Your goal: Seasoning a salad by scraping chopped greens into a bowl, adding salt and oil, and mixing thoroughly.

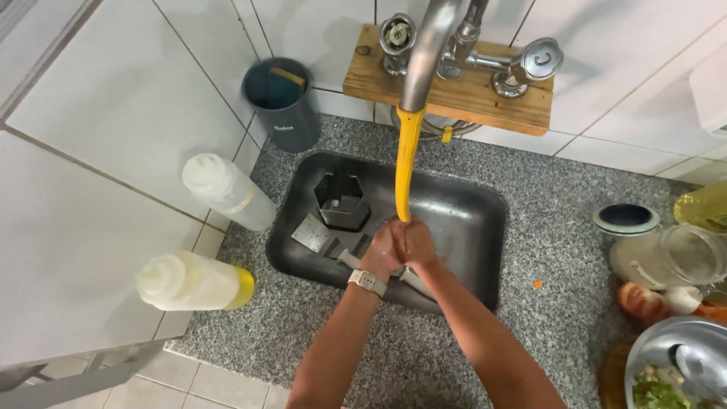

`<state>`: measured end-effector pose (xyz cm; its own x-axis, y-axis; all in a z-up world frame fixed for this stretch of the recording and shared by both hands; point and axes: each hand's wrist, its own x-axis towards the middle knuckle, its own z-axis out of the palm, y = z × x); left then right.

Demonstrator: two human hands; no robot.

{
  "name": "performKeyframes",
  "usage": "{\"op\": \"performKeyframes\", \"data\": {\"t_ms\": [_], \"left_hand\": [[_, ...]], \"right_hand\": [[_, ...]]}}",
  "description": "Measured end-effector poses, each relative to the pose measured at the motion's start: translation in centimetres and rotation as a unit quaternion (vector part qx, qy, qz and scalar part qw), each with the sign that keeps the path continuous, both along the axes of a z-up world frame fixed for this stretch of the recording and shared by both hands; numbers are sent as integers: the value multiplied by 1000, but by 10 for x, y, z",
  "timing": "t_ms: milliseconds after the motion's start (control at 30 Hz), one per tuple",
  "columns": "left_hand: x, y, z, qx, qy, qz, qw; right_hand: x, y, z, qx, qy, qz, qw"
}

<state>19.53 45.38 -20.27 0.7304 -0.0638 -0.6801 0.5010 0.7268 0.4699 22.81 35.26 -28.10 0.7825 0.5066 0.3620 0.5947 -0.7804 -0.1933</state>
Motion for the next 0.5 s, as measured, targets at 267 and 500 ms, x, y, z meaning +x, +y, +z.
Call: {"op": "performKeyframes", "data": {"t_ms": [267,500], "left_hand": [[-4,11,-35,153,11,-4,988],[-1,20,-118,223,107,-27,968]], "right_hand": [[-52,-45,-40,-190,425,-67,883],[-31,-54,-20,-136,422,-104,890]]}}
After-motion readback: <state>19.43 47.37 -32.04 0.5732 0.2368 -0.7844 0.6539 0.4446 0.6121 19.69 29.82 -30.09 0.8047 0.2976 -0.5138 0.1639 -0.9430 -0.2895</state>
